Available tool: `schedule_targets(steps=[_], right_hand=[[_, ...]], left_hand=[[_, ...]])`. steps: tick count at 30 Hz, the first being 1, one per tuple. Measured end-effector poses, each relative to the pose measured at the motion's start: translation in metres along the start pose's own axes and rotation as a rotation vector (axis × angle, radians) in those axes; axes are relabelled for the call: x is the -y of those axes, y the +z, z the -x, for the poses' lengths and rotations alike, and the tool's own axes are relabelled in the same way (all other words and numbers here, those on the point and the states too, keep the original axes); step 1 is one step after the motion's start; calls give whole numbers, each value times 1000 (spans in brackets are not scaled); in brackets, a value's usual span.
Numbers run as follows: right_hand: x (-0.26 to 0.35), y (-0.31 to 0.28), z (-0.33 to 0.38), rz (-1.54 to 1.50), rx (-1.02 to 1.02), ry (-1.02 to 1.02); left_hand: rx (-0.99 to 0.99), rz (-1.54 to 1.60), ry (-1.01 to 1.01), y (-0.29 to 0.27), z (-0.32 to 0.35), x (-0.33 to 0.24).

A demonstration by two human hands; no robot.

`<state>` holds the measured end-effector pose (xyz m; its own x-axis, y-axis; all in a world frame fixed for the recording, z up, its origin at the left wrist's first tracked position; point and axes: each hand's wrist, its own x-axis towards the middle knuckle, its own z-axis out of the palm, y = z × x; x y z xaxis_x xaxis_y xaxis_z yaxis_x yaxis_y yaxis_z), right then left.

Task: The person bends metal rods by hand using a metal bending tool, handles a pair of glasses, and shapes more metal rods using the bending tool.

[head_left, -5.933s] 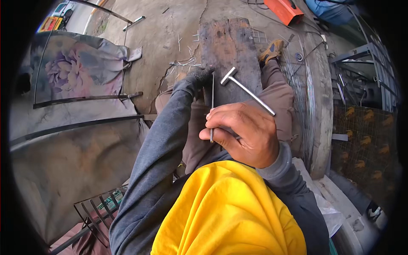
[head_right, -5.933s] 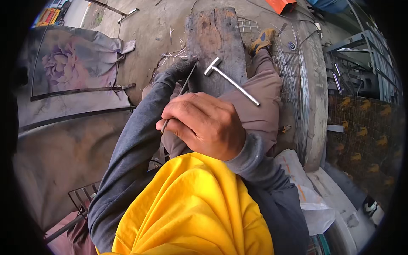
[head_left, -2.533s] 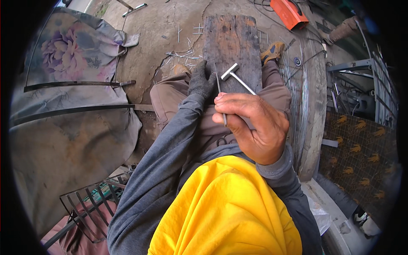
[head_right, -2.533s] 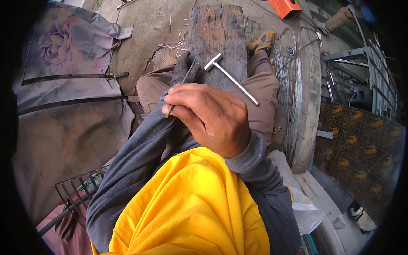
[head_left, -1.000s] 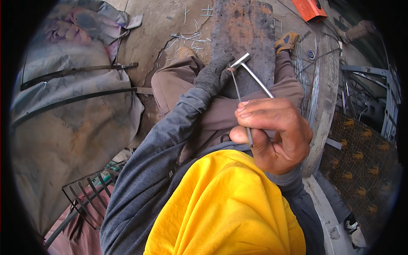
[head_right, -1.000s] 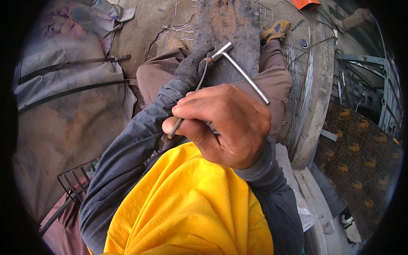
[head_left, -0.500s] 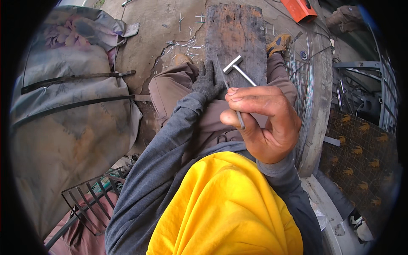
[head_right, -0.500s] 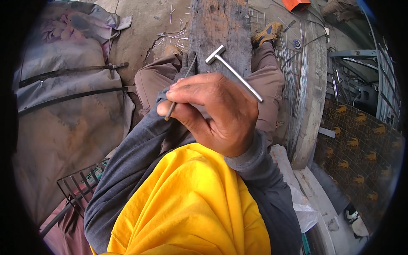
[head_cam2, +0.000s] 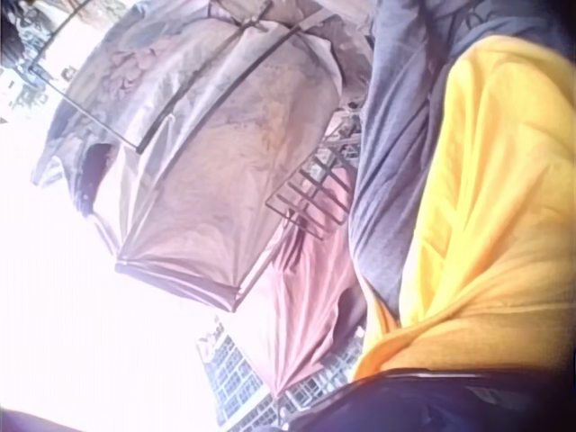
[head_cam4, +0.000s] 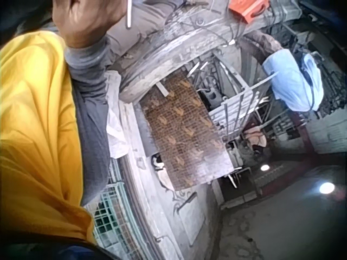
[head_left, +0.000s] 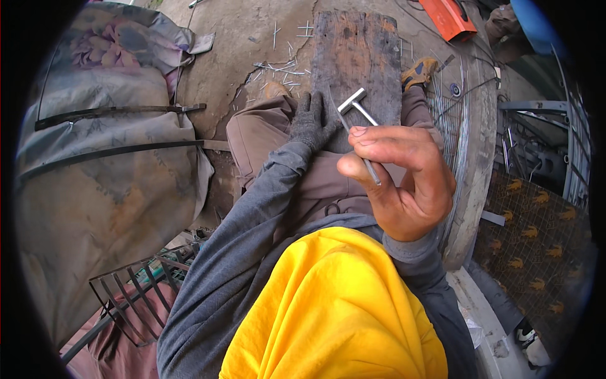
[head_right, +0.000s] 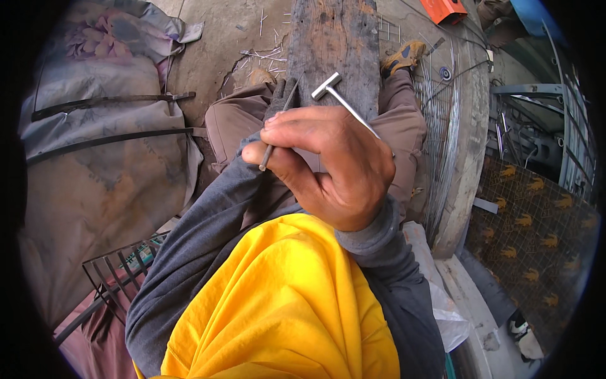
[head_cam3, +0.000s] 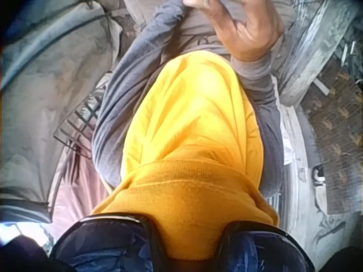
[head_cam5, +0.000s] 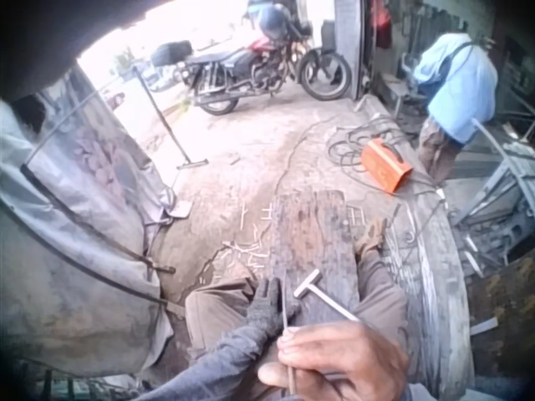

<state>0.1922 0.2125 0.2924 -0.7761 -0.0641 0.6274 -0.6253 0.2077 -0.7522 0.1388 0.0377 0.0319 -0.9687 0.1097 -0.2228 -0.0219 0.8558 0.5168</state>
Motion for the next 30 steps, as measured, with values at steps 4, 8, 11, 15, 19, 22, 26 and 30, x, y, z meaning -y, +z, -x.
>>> schedule_targets(steps=[4,8,11,15,19,22,26,30], right_hand=[[-2,1,8,-19,-20,12],[-3,4,10,-45,-25,9],[-2,7,11,-58,-34,8],[-3,7,13,-50,-47,-15],[-3,4,13,-15,-70,-16],[-3,1,11,1,-77,-29],[-2,-1,9,0,-85,-14],[-1,-5,12,12,-58,-6]], left_hand=[[-373,292,227,-17,5,-24],[-342,293,202,-8,15,-46],[-318,297,184,-5,7,-53],[-283,300,168,-10,-13,-56],[-238,298,163,-16,-20,-58],[-202,294,153,-21,-16,-59],[-166,289,134,-26,-15,-61],[-125,288,114,-30,-16,-64]])
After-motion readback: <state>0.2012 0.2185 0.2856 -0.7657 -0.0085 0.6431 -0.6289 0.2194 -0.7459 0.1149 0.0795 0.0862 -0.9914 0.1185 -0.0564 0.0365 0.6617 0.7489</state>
